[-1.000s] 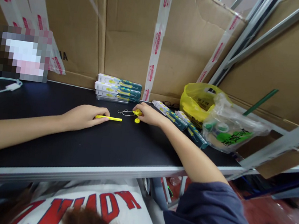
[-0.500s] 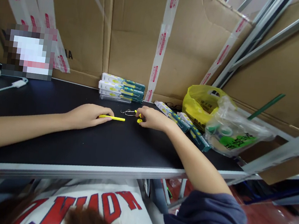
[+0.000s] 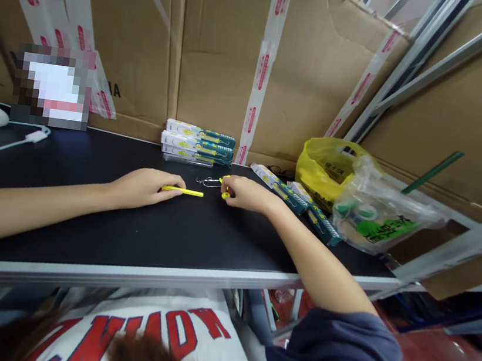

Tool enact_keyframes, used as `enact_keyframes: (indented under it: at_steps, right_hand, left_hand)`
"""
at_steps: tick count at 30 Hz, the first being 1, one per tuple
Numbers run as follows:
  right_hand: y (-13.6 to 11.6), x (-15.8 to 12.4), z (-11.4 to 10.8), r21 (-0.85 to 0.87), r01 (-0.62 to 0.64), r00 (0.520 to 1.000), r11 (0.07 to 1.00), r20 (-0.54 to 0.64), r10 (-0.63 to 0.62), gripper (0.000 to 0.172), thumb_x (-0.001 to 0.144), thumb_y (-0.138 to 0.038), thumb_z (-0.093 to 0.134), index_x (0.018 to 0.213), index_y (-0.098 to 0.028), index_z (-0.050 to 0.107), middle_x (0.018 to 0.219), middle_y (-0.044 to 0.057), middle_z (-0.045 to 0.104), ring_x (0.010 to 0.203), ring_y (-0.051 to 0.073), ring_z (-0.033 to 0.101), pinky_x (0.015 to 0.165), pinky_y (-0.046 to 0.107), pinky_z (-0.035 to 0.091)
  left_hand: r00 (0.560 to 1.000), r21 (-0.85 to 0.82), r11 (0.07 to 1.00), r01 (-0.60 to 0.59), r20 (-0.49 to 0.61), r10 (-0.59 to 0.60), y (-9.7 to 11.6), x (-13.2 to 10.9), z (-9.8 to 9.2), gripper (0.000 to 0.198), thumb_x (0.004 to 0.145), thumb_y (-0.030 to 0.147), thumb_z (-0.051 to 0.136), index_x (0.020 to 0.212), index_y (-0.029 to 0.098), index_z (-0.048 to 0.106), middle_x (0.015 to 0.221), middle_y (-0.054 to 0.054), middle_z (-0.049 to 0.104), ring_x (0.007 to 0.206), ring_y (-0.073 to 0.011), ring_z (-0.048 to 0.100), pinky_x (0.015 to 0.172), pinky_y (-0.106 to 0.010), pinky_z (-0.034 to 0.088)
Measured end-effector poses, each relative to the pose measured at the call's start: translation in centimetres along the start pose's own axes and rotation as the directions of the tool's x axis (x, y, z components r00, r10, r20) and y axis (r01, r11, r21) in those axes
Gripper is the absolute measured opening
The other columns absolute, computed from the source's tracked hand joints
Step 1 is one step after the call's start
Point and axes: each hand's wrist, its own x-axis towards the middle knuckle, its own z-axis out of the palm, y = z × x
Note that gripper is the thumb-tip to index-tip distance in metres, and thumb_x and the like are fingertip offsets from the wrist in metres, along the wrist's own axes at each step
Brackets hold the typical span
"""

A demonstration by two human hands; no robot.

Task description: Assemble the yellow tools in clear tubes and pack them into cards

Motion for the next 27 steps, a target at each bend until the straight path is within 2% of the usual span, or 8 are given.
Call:
enact_keyframes:
  at_steps: [5, 9, 12, 14, 17, 20, 23, 27]
  right_hand:
    - [-0.2, -0.1, 0.1, -0.007, -0.06, 0.998, 0.998, -0.016, 0.06, 0.017, 0.073, -0.017, 0.057, 0.088, -0.019, 0.049, 0.077, 0.001, 0.06, 0.062, 0.012, 0.05, 0.055, 0.023, 0.029]
    - [-0.5, 0.2, 0.6, -0.012, -0.048, 0.996, 0.999, -0.074, 0.047, 0.015, 0.073, -0.018, 0.058, 0.082, -0.02, 0.046, 0.072, -0.001, 0.056, 0.059, 0.011, 0.047, 0.055, 0.023, 0.028]
    - [-0.6, 0.6, 1.2, 0.078, -0.02, 0.993, 0.997, -0.114, 0.029, 0.014, 0.076, -0.022, 0.06, 0.079, -0.02, 0.046, 0.069, -0.003, 0.055, 0.058, 0.01, 0.047, 0.056, 0.022, 0.029]
    - [-0.7, 0.9, 1.7, 0.202, 0.0, 0.989, 0.979, -0.144, 0.03, 0.015, 0.079, -0.026, 0.061, 0.079, -0.019, 0.048, 0.068, -0.003, 0.054, 0.059, 0.01, 0.048, 0.057, 0.022, 0.033]
    - [-0.9, 1.3, 2.4, 0.448, 0.035, 0.983, 0.894, -0.175, 0.049, 0.019, 0.082, -0.033, 0.06, 0.08, -0.018, 0.048, 0.065, -0.003, 0.054, 0.058, 0.01, 0.05, 0.056, 0.022, 0.039]
    - [-1.2, 1.7, 3.0, 0.649, 0.024, 0.986, 0.76, -0.141, 0.089, 0.023, 0.085, -0.038, 0.058, 0.083, -0.019, 0.045, 0.065, -0.003, 0.057, 0.052, 0.009, 0.051, 0.046, 0.02, 0.04]
    - [-1.4, 1.8, 3.1, 0.766, 0.015, 0.991, 0.642, -0.097, 0.093, 0.026, 0.084, -0.039, 0.059, 0.086, -0.02, 0.041, 0.074, 0.0, 0.065, 0.05, 0.008, 0.053, 0.037, 0.016, 0.036]
    - [-1.8, 1.8, 3.0, 0.841, 0.034, 0.994, 0.54, -0.087, 0.072, 0.029, 0.081, -0.038, 0.063, 0.085, -0.02, 0.041, 0.078, 0.001, 0.067, 0.051, 0.008, 0.056, 0.034, 0.014, 0.037]
  left_hand:
    - [1.0, -0.009, 1.0, 0.0, 0.007, 0.0, -0.1, 0.0, 0.1, 0.029, 0.094, 0.038, 0.042, 0.104, 0.022, 0.063, 0.087, -0.003, 0.069, 0.073, -0.0179, 0.062, 0.062, -0.026, 0.035]
    - [1.0, -0.013, 1.0, -0.004, 0.009, 0.004, -0.1, 0.0, 0.1, 0.028, 0.094, 0.038, 0.042, 0.104, 0.022, 0.063, 0.087, -0.002, 0.069, 0.072, -0.0173, 0.061, 0.061, -0.025, 0.035]
    - [1.0, -0.012, 1.0, -0.003, 0.005, 0.003, -0.1, 0.0, 0.1, 0.027, 0.093, 0.038, 0.042, 0.103, 0.022, 0.063, 0.086, -0.002, 0.069, 0.07, -0.0168, 0.061, 0.06, -0.025, 0.035]
    - [1.0, -0.011, 1.0, -0.002, 0.003, 0.003, -0.1, 0.0, 0.1, 0.027, 0.093, 0.038, 0.043, 0.102, 0.022, 0.063, 0.085, -0.002, 0.069, 0.069, -0.0167, 0.06, 0.06, -0.025, 0.035]
    - [1.0, -0.011, 1.0, 0.002, 0.002, -0.002, -0.1, 0.0, 0.1, 0.027, 0.093, 0.038, 0.043, 0.101, 0.021, 0.061, 0.082, -0.002, 0.068, 0.067, -0.0167, 0.06, 0.059, -0.025, 0.034]
    - [1.0, -0.012, 1.0, 0.004, -0.007, -0.004, 0.0, 0.0, 0.1, 0.027, 0.094, 0.039, 0.042, 0.101, 0.021, 0.06, 0.081, -0.002, 0.067, 0.067, -0.0171, 0.06, 0.059, -0.025, 0.034]
    - [1.0, -0.018, 1.0, 0.005, -0.009, -0.005, 0.0, 0.0, 0.2, 0.026, 0.093, 0.038, 0.043, 0.1, 0.021, 0.06, 0.079, -0.002, 0.067, 0.066, -0.0169, 0.059, 0.059, -0.025, 0.034]
    - [1.0, -0.033, 0.999, 0.005, -0.017, -0.005, 0.1, 0.0, 0.1, 0.026, 0.094, 0.038, 0.042, 0.101, 0.021, 0.06, 0.079, -0.003, 0.067, 0.066, -0.017, 0.059, 0.059, -0.025, 0.034]
